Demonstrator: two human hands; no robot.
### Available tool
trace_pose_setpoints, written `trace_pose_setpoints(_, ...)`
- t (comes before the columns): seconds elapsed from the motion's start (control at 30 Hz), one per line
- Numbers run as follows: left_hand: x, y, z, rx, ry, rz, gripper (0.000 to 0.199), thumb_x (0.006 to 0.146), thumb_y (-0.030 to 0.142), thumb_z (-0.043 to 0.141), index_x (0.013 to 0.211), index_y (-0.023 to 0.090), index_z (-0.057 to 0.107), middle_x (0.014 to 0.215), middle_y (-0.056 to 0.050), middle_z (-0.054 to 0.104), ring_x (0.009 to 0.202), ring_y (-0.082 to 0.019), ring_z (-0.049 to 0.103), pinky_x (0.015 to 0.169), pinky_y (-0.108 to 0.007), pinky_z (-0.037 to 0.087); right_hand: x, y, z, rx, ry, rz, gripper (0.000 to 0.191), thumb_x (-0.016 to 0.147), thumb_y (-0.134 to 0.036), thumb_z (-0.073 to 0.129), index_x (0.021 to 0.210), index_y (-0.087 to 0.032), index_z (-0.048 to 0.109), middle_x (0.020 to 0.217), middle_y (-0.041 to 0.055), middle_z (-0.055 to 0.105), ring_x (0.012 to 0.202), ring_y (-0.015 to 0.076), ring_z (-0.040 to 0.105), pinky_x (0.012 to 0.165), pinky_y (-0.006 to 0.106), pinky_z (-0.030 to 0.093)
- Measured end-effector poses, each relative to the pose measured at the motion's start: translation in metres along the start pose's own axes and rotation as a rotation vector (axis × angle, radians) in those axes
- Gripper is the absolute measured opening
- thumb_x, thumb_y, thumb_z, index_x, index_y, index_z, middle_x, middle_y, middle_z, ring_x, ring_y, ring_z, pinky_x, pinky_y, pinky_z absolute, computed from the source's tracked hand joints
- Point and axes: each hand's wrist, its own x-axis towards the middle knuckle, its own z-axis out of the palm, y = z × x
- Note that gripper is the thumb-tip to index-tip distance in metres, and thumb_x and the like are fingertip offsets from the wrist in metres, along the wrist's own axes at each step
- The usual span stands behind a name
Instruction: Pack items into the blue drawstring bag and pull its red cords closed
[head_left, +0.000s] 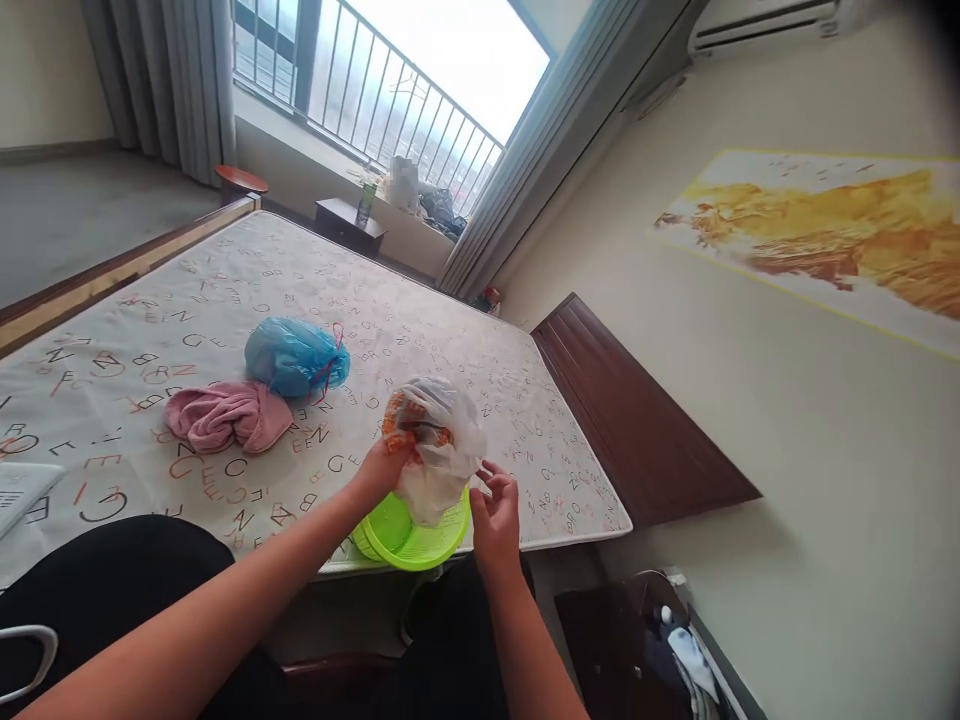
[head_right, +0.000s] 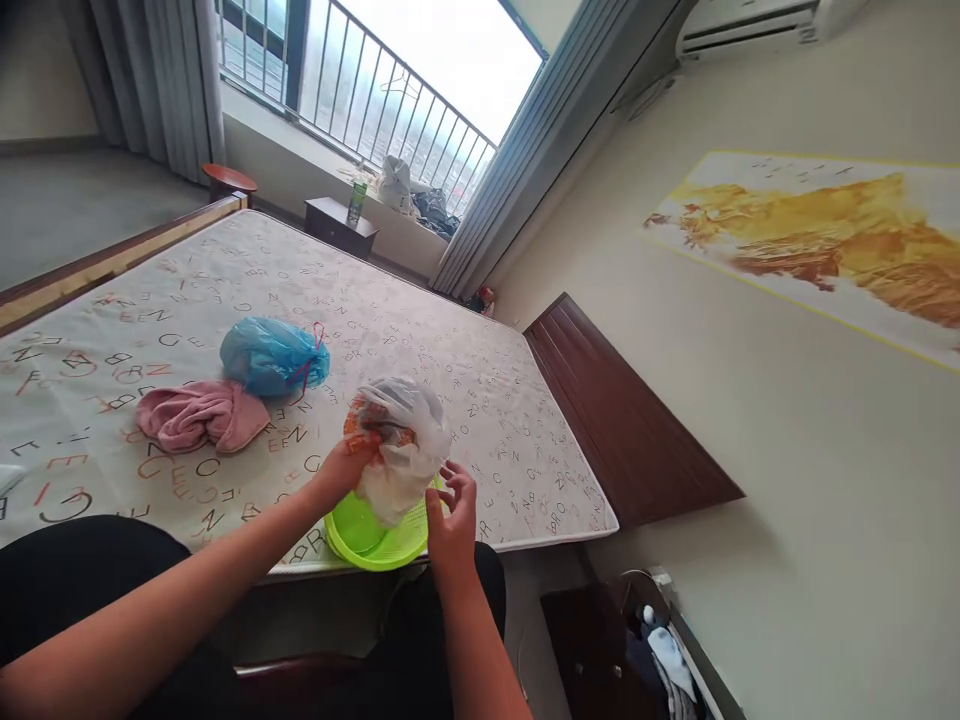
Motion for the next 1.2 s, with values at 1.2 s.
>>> trace_pose_setpoints(1.2, 0.019, 0.031, -0.134, 0.821, 0.16, 0.366, 0.041, 0.092, 0.047, 0.047, 0.107, 0.017, 0.071, 0.095, -0.011, 0.076, 0.086, -0.026, 0.067, 0.084, -0.034, 0.054, 0.074, -0.015, 0.043, -0.131, 0.327, 0.029, 0.045, 0.093, -0.054, 0.058, 0.125, -0.023, 0.054, 0.14, 0.0167, 0.059, 0.135, 0.0307, 0.053, 0.112, 0.052, 0.045)
